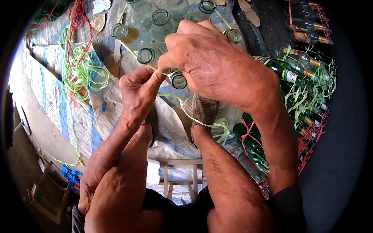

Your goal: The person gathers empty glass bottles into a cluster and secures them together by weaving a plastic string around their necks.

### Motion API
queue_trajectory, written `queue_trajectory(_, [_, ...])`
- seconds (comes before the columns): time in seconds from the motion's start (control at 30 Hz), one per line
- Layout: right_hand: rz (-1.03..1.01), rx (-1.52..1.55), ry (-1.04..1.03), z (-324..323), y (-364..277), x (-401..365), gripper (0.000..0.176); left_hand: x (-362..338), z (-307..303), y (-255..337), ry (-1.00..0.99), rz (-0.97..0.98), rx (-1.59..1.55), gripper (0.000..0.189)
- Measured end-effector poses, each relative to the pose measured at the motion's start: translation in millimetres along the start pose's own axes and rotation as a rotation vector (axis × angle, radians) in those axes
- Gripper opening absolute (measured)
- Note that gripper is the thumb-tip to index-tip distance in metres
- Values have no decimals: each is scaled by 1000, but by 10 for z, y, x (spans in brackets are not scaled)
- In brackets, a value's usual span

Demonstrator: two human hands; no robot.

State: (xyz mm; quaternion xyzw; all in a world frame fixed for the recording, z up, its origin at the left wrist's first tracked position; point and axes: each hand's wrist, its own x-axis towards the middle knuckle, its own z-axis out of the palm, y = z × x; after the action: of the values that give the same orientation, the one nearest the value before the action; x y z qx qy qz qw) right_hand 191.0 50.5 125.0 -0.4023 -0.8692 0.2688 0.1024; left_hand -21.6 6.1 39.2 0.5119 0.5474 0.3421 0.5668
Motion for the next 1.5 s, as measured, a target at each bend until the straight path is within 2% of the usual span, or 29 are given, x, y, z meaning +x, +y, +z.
queue_trajectory(0.2, [-37, -65, -56, -60, -13, 34, 35, -3, 34, 2, 32, -34, 7, 27])
queue_trajectory(0.5, [-82, -270, -22, -100, -46, 112, 14, -9, 83, 7, 69, -44, -42, 34])
queue_trajectory(0.7, [-132, -279, 25, -240, -99, 166, 17, -25, 75, 105, 59, -46, 10, 40])
queue_trajectory(0.8, [-96, -309, -44, -333, -114, 147, 20, -28, 76, 82, 61, 7, 34, 39])
queue_trajectory(1.1, [-92, -280, 165, -386, -195, 35, 25, -76, 79, 128, 5, 27, -15, 24])
queue_trajectory(1.3, [51, -330, 137, -449, -159, -82, 25, -85, 113, 157, -7, 78, -59, 21])
queue_trajectory(1.5, [83, -293, 171, -447, -65, -134, 23, -85, 101, 184, -35, 94, -49, 20])
